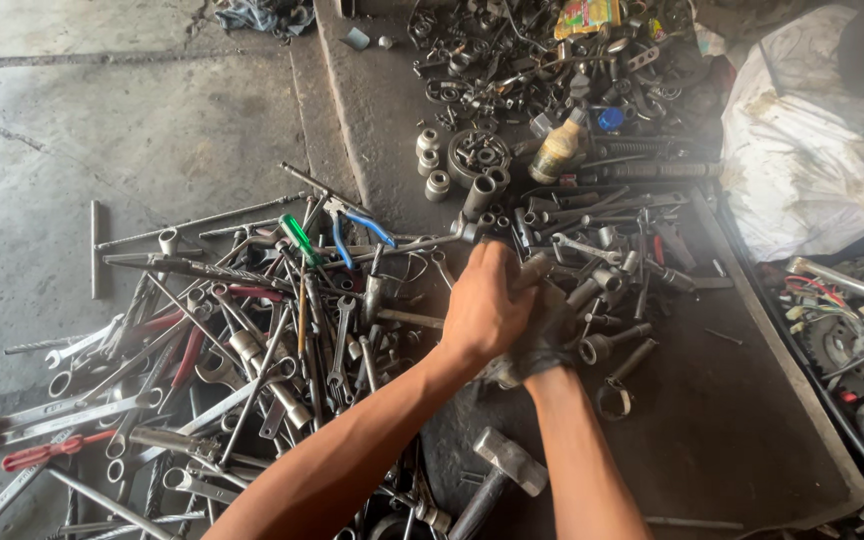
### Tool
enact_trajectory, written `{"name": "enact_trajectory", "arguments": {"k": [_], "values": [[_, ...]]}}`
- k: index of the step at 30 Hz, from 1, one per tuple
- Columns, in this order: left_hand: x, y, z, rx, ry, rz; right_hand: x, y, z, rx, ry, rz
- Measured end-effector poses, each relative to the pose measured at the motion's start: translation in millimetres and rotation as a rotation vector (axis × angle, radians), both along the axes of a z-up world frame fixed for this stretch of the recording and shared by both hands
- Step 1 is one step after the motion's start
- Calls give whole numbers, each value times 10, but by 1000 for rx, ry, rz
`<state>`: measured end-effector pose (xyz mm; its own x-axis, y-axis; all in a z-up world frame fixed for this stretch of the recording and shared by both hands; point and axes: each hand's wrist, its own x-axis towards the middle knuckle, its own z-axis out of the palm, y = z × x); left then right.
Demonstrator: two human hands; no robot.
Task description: The person sorts through a large pile of mixed metal parts and tools on a workbench. They pick up individual items, wipe them with a cloth, and place them into a separate pile.
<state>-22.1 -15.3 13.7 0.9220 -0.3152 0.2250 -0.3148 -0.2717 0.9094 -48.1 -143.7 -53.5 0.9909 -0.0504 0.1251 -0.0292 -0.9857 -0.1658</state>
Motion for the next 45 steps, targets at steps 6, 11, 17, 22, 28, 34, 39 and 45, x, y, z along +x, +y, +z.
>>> {"name": "enact_trajectory", "arguments": {"k": [6,11,17,22,28,34,39,45], "values": [[4,4,4,292,-243,-66,28,178,206,-412,97,50],[180,-32,-9,548,-109,-310,65,32,-4,3,33,-32],[449,-63,-205,276,175,-332,-59,-265,-509,480,30,-258],[426,-21,-359,82,469,-296,-147,-45,-601,-109,374,-188],[351,-106,-421,90,438,-152,-313,137,-150,52,400,-327],[484,-261,-468,167,334,-262,-325,-268,-182,940,96,-396],[806,68,-564,330,477,-214,-352,-1026,-178,1134,-242,-810],[852,468,-808,582,135,-208,-287,-1534,-80,1060,-148,-923]]}}
